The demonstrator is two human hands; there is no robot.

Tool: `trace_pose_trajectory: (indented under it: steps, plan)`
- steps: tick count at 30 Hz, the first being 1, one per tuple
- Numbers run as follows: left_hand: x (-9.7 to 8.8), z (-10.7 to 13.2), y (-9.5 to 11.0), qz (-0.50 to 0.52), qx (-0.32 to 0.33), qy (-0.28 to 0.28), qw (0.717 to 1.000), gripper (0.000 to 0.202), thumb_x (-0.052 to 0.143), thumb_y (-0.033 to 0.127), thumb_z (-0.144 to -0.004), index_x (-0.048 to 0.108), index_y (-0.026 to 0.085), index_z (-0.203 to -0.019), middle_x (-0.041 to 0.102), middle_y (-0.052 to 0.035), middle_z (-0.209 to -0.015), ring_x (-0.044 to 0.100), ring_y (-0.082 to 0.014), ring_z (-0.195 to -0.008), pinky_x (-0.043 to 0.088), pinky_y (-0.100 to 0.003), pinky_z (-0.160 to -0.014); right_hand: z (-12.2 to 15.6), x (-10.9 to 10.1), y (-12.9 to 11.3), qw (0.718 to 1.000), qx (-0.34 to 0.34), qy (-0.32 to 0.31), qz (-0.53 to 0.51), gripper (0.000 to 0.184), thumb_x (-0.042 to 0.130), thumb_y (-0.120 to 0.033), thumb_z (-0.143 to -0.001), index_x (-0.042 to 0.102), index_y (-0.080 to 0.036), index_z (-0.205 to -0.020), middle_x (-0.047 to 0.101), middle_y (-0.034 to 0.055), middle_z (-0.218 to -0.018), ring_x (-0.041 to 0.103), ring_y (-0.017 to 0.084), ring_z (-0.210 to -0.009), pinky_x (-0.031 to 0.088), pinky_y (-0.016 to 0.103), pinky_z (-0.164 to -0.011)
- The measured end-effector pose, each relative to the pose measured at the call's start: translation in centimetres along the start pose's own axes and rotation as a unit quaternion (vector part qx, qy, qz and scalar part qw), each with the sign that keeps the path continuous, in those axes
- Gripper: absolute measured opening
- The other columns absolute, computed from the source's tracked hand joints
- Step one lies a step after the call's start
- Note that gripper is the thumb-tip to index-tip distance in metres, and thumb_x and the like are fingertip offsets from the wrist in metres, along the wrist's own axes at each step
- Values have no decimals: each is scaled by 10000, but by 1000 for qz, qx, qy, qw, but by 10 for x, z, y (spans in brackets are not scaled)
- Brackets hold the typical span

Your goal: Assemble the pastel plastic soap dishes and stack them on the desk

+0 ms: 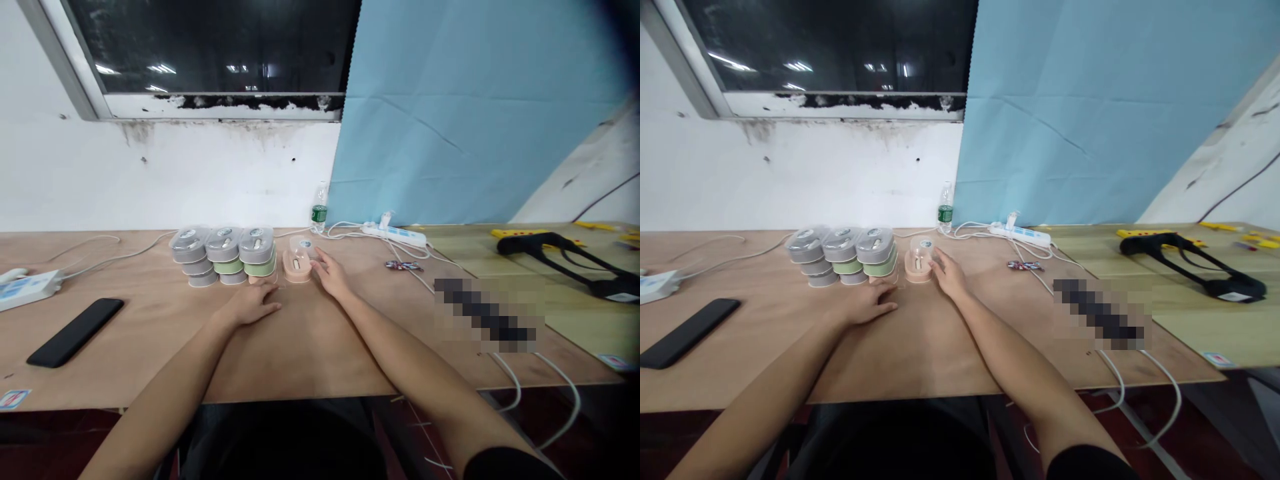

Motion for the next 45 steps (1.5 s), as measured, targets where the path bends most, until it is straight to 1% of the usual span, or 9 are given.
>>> trace_pose_trajectory:
  steps: [5,7,11,16,28,32,37,40,45]
  plan:
    - [0,0,0,0,7,5,1000,560,502,535,-860,492,218,-1322,545,-96,-1310,561,-266,-1122,452,-370,-934,4,-35,-26,992,-47,114,-9,532,558,-381,-844,498,-213,-1345,432,80,-1447,451,243,-1296,389,407,-1082]
    - [0,0,0,3,4,4,1000,551,506,531,-860,497,220,-1314,548,-95,-1303,569,-263,-1106,458,-370,-923,9,-41,-39,989,-59,132,5,478,522,-299,-849,522,-224,-1321,426,77,-1444,467,248,-1275,395,420,-1081]
    - [-1,0,0,5,1,8,1000,530,533,520,-849,517,222,-1288,551,-96,-1292,568,-265,-1100,456,-376,-921,19,-32,-62,990,-90,108,32,412,454,-187,-846,607,-269,-1219,543,75,-1292,524,244,-1189,418,436,-1056]
    - [-2,1,1,2,3,7,1000,547,518,523,-857,506,210,-1305,554,-101,-1285,556,-268,-1116,459,-374,-922,20,-9,-71,987,-141,48,61,374,436,-157,-863,636,-278,-1156,561,70,-1188,539,213,-1128,453,394,-1010]
    - [-2,1,2,7,-5,-3,1000,549,507,525,-859,500,215,-1312,543,-99,-1301,554,-267,-1128,459,-368,-931,6,-37,-40,985,-104,123,67,326,409,-141,-855,663,-221,-1044,544,94,-1123,542,219,-1095,453,384,-988]
    - [-3,2,3,7,-2,-3,1000,550,507,528,-857,503,214,-1308,546,-101,-1295,554,-274,-1125,462,-378,-924,-4,-34,-18,988,-83,92,96,374,423,-102,-794,656,-205,-1068,538,103,-1148,546,229,-1088,457,383,-975]
    - [-3,1,3,11,-6,-3,1000,547,518,520,-852,506,221,-1309,544,-97,-1303,550,-280,-1130,459,-389,-925,-11,-20,0,987,-87,6,132,497,442,-66,-736,603,-211,-1182,565,89,-1182,526,235,-1118,414,399,-1011]
    - [-3,1,3,12,-6,-3,1000,539,520,517,-851,510,224,-1304,543,-95,-1299,549,-279,-1128,457,-389,-926,-14,-21,11,978,-64,6,197,488,539,-142,-735,581,-207,-1216,545,107,-1249,476,282,-1181,321,481,-1065]
    - [-2,1,3,9,-4,-6,1000,553,514,525,-853,505,215,-1312,536,-103,-1306,548,-275,-1127,457,-381,-925,-13,-45,54,958,95,72,261,593,711,-465,-654,613,-192,-1171,512,168,-1245,449,375,-1161,320,557,-998]
Point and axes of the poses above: each hand's wrist, its own z-axis away from the middle knuckle, its own x-axis out of the palm, y = z × x, the point moved 10 cm from there along -z, towards the middle knuckle
